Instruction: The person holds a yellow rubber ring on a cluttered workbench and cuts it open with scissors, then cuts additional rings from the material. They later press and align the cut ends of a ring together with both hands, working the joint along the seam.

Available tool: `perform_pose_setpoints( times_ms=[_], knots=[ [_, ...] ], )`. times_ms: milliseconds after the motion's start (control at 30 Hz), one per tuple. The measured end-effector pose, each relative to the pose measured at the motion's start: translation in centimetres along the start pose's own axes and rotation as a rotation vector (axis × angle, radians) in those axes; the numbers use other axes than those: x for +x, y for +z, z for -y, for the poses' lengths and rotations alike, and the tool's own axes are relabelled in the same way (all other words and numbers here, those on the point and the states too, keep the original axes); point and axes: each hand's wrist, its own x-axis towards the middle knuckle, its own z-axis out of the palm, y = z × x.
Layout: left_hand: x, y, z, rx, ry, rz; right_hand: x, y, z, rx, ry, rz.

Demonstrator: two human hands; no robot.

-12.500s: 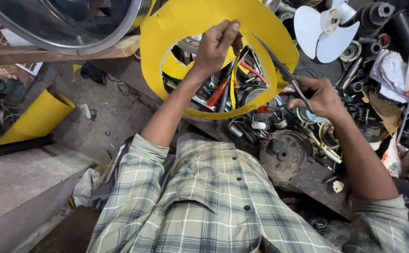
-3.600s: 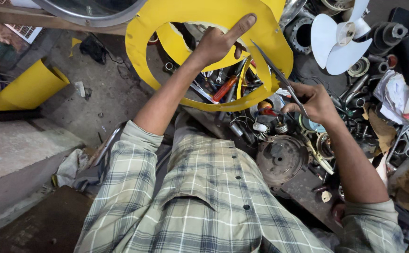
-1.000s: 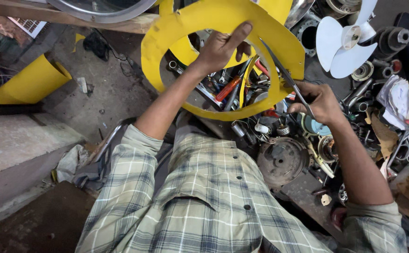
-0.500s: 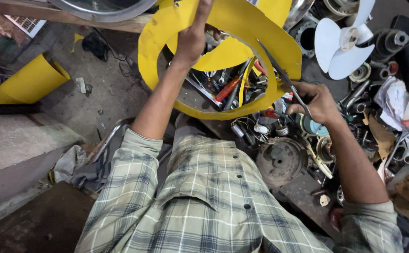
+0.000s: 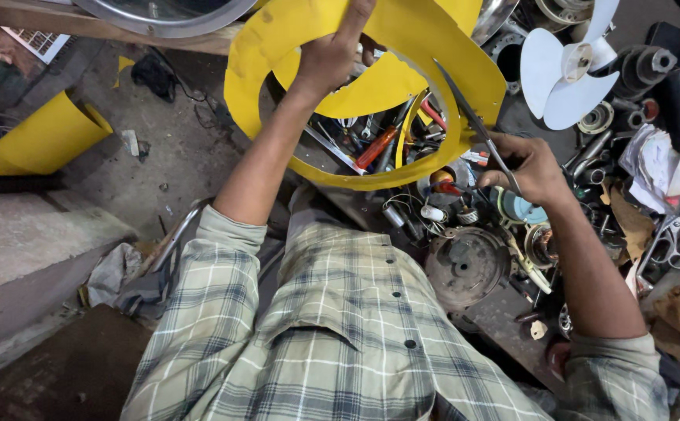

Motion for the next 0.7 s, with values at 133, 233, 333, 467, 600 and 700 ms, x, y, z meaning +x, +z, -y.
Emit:
perform_pose_setpoints(
  times_ms=[133,233,333,467,600,700],
  knots=[
    [0.2,-0.2,0.6,0.523,0.483,0.036,0.2,0.1,-0.1,0.007,-0.034,0.013],
    [0.4,-0.3,0.8,0.722,0.633,-0.06,0.3,0.3,-0.1,-0.108,0.076,-0.016],
    [0.8,-0.4,0.7,0.611,0.569,0.022,0.2,0.2,0.1,-0.022,-0.023,-0.038],
    [1.1,0.0,0.2,0.182,0.433,0.098,0.0,-0.1,0.7,0.032,0.084,-0.032],
    [0.5,0.6,-0.8,0.132,0.298,0.078,0.0,-0.5,1.1,0.018,0.028,-0.007],
    [0.3,1.4,-1.4,-0.108,0.062,0.057,0.3,-0.8,1.0,0.018,0.0,0.013]
  ],
)
